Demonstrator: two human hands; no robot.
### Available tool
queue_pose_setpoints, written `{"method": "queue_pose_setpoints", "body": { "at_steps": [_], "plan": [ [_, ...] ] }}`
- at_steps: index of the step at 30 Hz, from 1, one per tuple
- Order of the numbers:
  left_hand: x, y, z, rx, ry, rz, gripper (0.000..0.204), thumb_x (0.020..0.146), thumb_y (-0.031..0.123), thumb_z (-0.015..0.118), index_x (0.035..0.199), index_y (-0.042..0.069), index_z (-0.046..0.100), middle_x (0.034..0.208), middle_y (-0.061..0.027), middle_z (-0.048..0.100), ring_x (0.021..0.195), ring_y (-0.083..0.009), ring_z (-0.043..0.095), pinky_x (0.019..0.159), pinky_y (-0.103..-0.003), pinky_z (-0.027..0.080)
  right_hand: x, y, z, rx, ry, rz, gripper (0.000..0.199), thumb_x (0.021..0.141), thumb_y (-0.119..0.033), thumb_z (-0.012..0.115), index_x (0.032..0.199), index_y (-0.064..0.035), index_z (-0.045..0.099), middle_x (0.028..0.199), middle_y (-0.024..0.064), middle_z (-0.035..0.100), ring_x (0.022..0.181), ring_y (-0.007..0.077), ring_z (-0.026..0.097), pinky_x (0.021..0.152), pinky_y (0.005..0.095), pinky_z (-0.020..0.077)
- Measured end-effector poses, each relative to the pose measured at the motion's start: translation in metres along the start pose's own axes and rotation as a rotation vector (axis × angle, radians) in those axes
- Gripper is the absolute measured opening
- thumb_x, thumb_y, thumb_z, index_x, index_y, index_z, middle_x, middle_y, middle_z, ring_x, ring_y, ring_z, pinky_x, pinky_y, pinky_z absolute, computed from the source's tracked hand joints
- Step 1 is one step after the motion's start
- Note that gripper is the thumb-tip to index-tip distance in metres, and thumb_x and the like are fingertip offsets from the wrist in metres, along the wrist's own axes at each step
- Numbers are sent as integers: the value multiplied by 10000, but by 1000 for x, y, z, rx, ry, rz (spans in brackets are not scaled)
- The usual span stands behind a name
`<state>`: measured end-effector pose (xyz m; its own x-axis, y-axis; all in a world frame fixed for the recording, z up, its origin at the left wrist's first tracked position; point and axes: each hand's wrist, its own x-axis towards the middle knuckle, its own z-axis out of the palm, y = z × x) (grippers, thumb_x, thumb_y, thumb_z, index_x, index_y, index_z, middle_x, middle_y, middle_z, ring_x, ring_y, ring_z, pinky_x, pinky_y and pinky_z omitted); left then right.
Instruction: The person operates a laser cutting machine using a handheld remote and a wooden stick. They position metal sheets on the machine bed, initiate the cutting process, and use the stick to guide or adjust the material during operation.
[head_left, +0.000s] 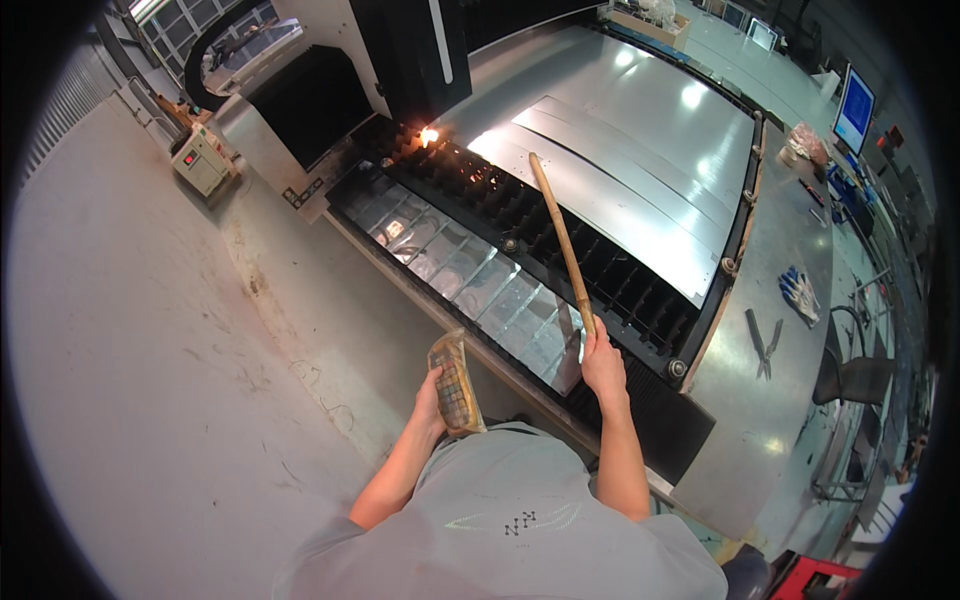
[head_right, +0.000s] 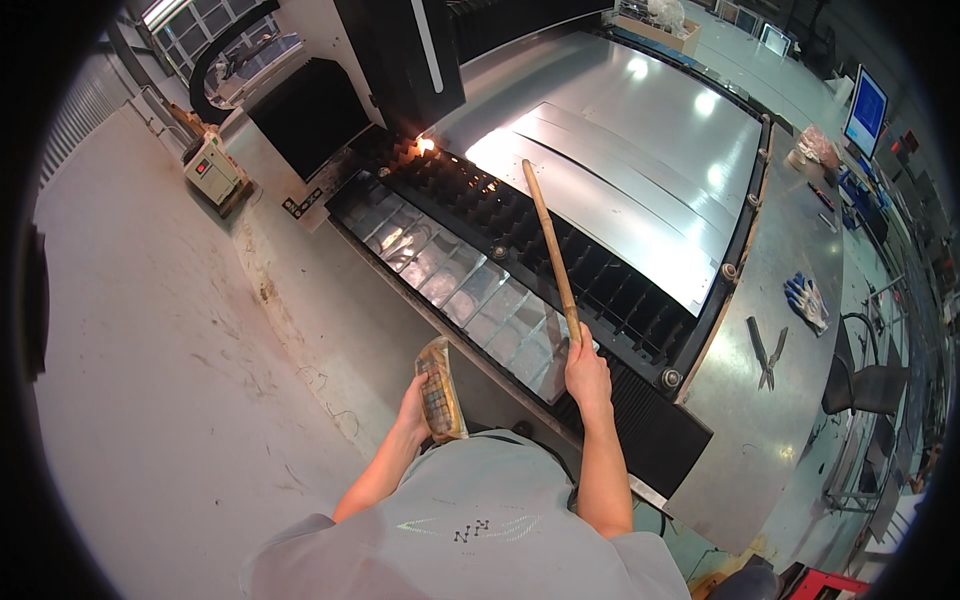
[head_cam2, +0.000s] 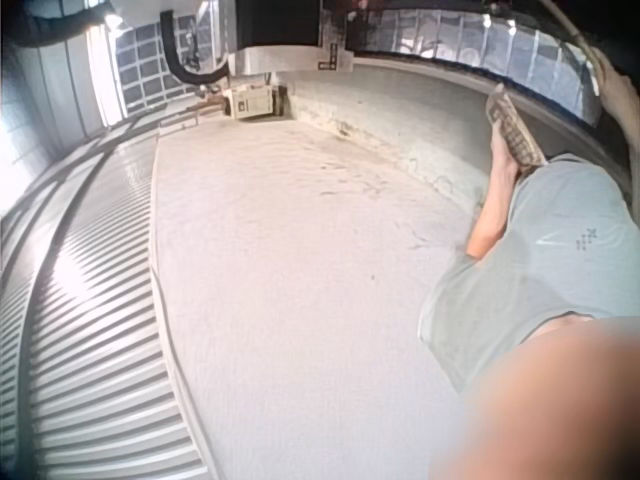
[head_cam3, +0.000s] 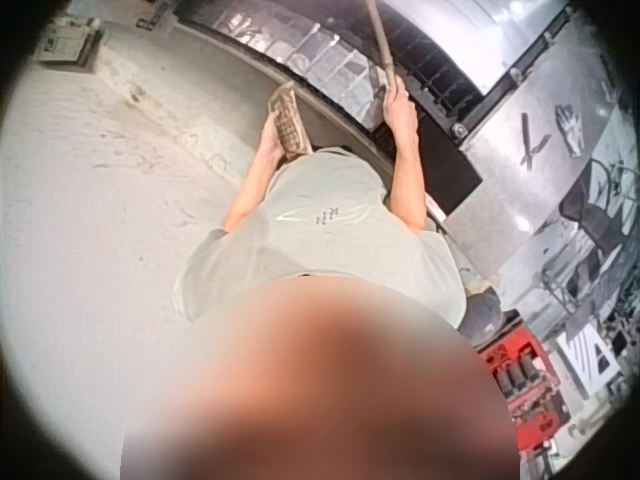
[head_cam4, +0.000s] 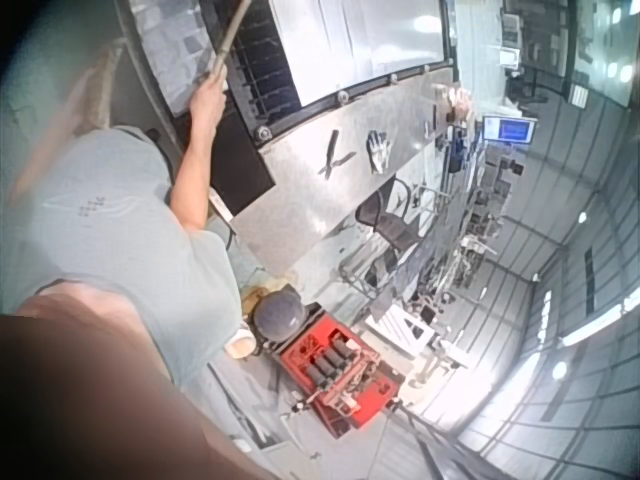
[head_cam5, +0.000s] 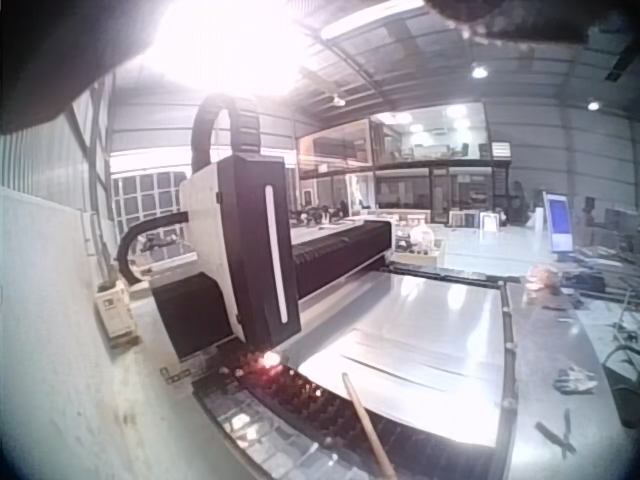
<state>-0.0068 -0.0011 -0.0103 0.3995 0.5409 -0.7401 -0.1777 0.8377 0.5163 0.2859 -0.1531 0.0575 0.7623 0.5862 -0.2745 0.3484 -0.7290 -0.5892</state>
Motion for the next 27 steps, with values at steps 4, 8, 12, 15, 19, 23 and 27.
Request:
{"method": "queue_pose_setpoints", "body": {
  "at_steps": [4, 8, 12, 15, 19, 23, 27],
  "plan": [
    [-1, 0, 1, 13, 9, 4, 334, 1052, 396, 502, 1164, 124, 662, 982, -52, 721, 867, -214, 698, 793, -425, 590, 0, 0, 0, -3, 3, -4, 472, 1118, -359, 362, 1575, -240, 379, 1068, 332, 717, 1018, 558, 667, 891, 646, 530],
    [-4, 1, 3, 11, 4, 9, 337, 1056, 391, 499, 1182, 126, 665, 982, -47, 721, 870, -208, 697, 795, -423, 589, 1, 0, 0, -15, 6, -12, 473, 1118, -365, 366, 1573, -238, 382, 1059, 330, 718, 1019, 560, 664, 889, 645, 531],
    [-9, 3, 6, 42, 22, 20, 345, 1060, 391, 494, 1218, 135, 662, 998, -42, 719, 883, -203, 693, 804, -420, 585, 1, 1, -1, -13, 10, -7, 474, 1117, -371, 373, 1573, -243, 379, 1058, 325, 721, 1016, 559, 666, 886, 647, 531],
    [-10, 4, 7, 40, 19, 14, 351, 1062, 393, 489, 1237, 140, 657, 1010, -42, 717, 897, -205, 690, 812, -423, 582, 2, 3, -1, -21, 8, -5, 478, 1115, -372, 377, 1578, -249, 369, 1058, 323, 722, 1009, 560, 670, 886, 648, 532],
    [-8, 3, 6, 35, 3, 17, 356, 1061, 399, 485, 1244, 140, 648, 1016, -50, 717, 910, -216, 688, 818, -439, 579, 3, 5, 1, -38, 1, -8, 483, 1114, -368, 374, 1582, -254, 356, 1059, 320, 723, 997, 560, 674, 888, 649, 533],
    [-4, 3, 4, 53, 13, -5, 354, 1059, 402, 484, 1245, 145, 639, 1028, -55, 715, 915, -223, 686, 821, -451, 578, 4, 7, 3, -32, 2, -12, 483, 1113, -361, 376, 1584, -252, 351, 1059, 320, 723, 992, 559, 676, 892, 651, 534],
    [-2, 2, 2, 41, -13, -7, 342, 1059, 397, 486, 1245, 152, 635, 1029, -51, 713, 913, -218, 687, 819, -441, 582, 4, 7, 2, -32, 25, -20, 475, 1115, -365, 381, 1575, -246, 374, 1039, 334, 719, 987, 563, 673, 887, 649, 538]
  ]
}}
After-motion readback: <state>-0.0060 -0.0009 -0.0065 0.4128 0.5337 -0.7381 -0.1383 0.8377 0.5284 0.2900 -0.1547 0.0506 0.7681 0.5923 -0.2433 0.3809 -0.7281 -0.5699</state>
